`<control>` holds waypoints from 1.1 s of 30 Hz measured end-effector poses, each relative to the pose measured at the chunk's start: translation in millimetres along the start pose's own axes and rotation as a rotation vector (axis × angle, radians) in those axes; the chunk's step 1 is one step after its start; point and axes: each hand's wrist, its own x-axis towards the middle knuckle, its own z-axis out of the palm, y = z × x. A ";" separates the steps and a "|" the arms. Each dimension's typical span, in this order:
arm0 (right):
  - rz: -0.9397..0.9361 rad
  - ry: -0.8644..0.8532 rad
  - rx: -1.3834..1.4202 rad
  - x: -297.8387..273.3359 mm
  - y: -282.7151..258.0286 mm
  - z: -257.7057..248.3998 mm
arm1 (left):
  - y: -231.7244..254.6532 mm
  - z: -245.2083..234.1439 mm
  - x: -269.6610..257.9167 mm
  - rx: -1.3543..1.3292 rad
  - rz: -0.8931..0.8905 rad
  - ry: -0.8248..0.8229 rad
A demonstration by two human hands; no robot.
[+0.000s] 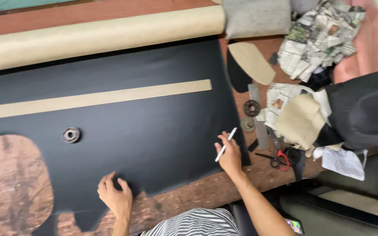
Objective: The person places a beige template on a black sheet, marks the black sheet with a white marker, and then uses a newspaper template to mark another section of the black sheet. The person also moves metal rings onto the newspaper template.
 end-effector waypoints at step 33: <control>0.230 0.138 -0.252 -41.0 -61.9 80.4 | -108.3 8.6 175.6 -0.033 0.215 -0.055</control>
